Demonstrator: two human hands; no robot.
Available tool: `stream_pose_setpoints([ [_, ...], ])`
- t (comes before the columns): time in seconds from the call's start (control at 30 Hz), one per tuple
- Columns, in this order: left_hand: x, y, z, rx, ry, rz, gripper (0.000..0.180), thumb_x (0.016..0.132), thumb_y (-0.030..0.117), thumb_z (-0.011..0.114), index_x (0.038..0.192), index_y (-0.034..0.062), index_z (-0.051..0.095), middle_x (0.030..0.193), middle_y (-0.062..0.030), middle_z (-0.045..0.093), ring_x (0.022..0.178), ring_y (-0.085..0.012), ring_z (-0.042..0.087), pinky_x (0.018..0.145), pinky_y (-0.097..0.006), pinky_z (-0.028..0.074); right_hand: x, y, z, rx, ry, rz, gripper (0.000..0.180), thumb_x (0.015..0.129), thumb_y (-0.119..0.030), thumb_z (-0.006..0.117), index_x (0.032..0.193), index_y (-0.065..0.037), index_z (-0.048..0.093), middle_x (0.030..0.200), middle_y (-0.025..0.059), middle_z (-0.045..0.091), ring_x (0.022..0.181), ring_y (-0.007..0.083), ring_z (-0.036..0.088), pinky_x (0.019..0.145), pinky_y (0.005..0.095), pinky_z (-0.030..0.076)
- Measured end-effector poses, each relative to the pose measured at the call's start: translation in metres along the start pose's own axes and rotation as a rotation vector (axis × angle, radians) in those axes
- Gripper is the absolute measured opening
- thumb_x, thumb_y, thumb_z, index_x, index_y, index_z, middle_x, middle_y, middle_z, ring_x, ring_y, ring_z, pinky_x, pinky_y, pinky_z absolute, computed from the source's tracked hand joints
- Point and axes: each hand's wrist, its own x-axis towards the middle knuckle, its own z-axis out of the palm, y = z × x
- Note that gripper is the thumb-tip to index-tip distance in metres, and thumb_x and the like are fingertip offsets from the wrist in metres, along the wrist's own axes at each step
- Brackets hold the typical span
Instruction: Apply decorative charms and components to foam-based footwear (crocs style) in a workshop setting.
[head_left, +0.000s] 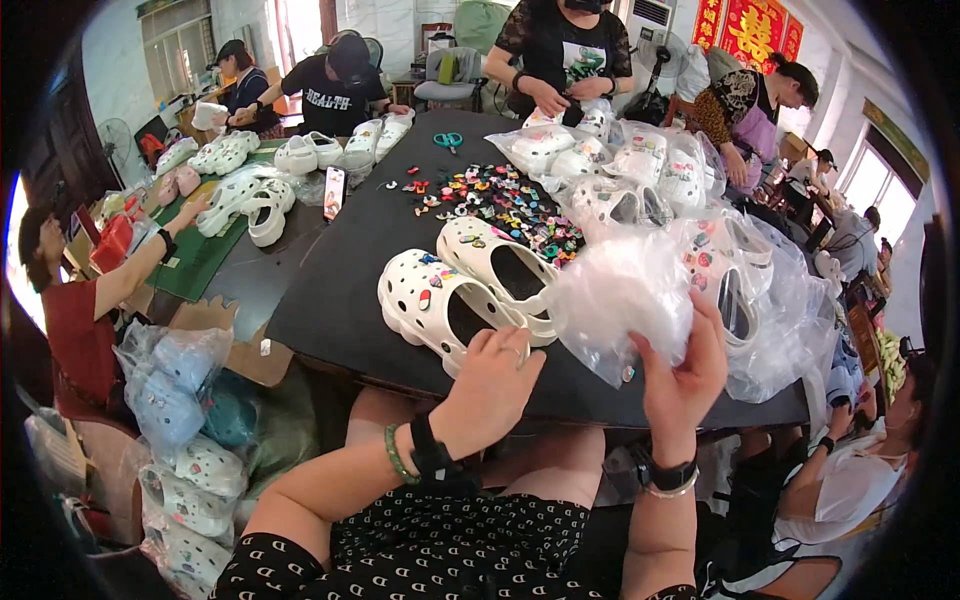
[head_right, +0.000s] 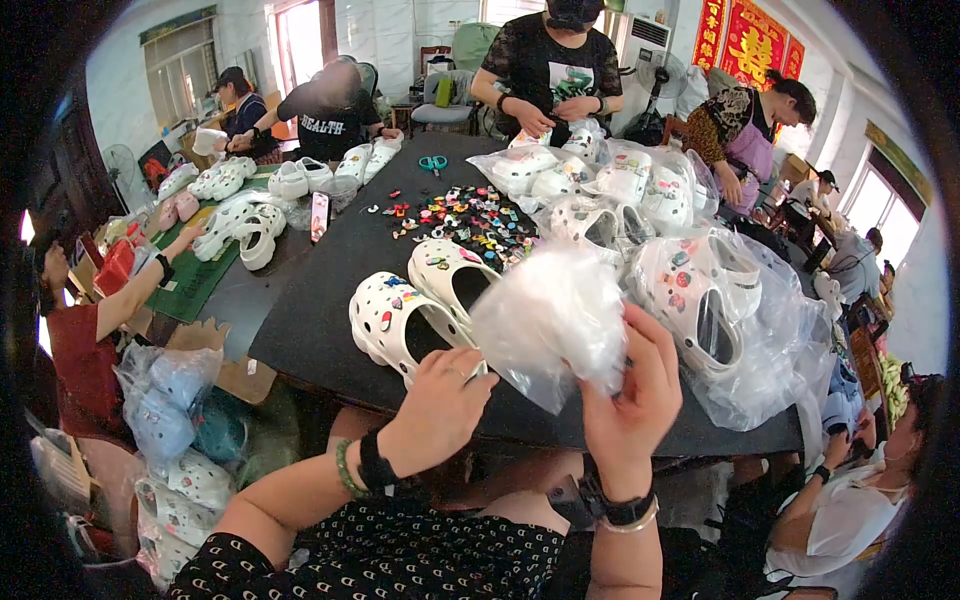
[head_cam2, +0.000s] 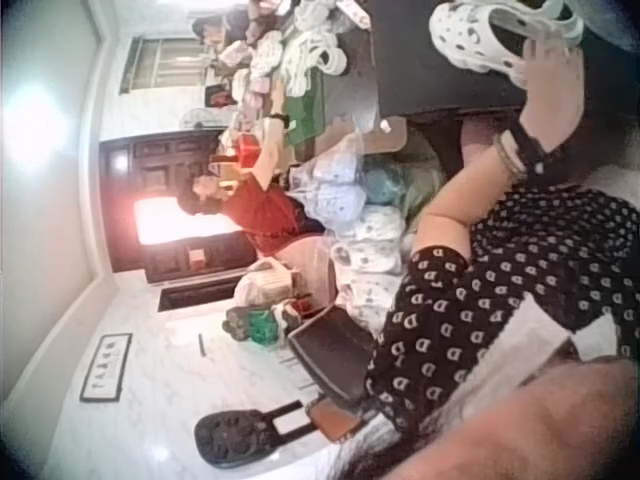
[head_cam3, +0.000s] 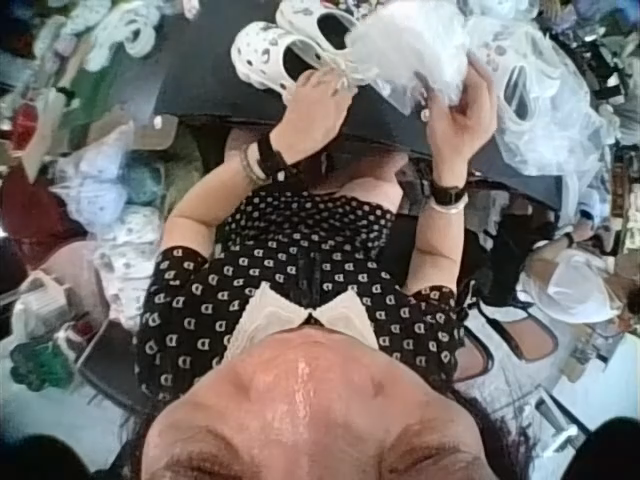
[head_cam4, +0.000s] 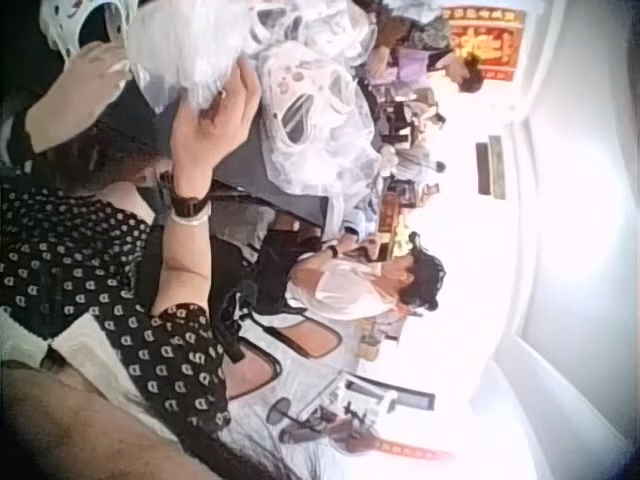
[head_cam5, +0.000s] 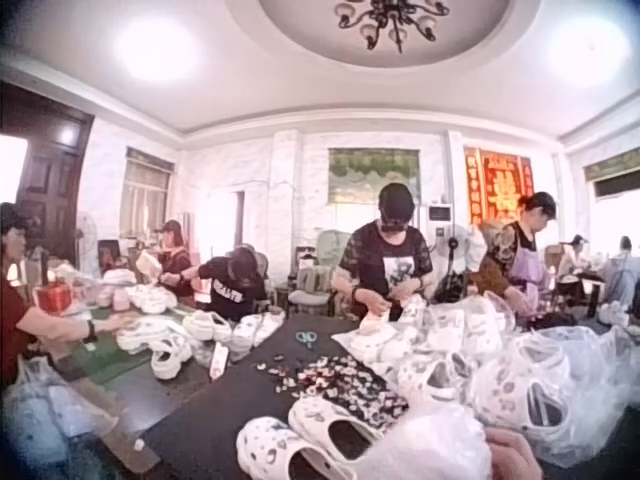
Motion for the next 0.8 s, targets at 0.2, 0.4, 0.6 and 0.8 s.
stream_pose_setpoints([
  [0.2, -0.032, 0.005, 0.026, 0.474, -0.134, 0.138, 0.031, 0.082, 0.015, 0.057, 0.107, 0.0002, 0.066, 0.131, -0.0237, 0.054, 0.130, -0.0425, 0.042, 0.108, -0.058, 0.032, 0.018, 0.005, 0.064, -0.018, -0.320, -0.288, 0.041, 0.067, 0.007, 0.070, 0.107, -0.003, 0.063, 0.120, 0.0129, 0.063, 0.099, 0.0299, 0.065, 0.078, 0.0361, 0.056],
  [0.4, -0.035, -0.003, 0.014, 0.257, -0.199, 0.121, 0.032, 0.081, 0.017, 0.059, 0.108, 0.0018, 0.068, 0.122, -0.0204, 0.059, 0.118, -0.0391, 0.050, 0.100, -0.051, 0.039, 0.033, -0.017, 0.086, -0.353, -0.954, -0.452, 0.014, 0.075, -0.006, 0.064, 0.089, -0.004, 0.063, 0.097, 0.0111, 0.062, 0.090, 0.0312, 0.065, 0.074, 0.0395, 0.054],
  [0.6, -0.037, -0.006, 0.011, 0.016, -0.119, 0.120, 0.032, 0.083, 0.016, 0.057, 0.109, 0.0026, 0.069, 0.125, -0.0264, 0.056, 0.122, -0.0447, 0.047, 0.101, -0.055, 0.039, 0.040, -0.011, 0.126, -0.258, -0.997, -0.683, 0.006, 0.077, -0.009, 0.062, 0.078, -0.003, 0.063, 0.085, 0.0129, 0.061, 0.080, 0.0313, 0.065, 0.070, 0.0391, 0.053],
  [0.8, -0.033, 0.001, 0.010, -0.031, 0.011, 0.129, 0.024, 0.071, 0.013, 0.064, 0.091, -0.0001, 0.071, 0.127, -0.0229, 0.057, 0.120, -0.0449, 0.049, 0.101, -0.059, 0.038, 0.032, -0.001, 0.151, -0.258, -0.997, -0.615, 0.007, 0.077, -0.006, 0.063, 0.079, 0.000, 0.065, 0.082, 0.0165, 0.064, 0.081, 0.0343, 0.067, 0.071, 0.0419, 0.055],
])
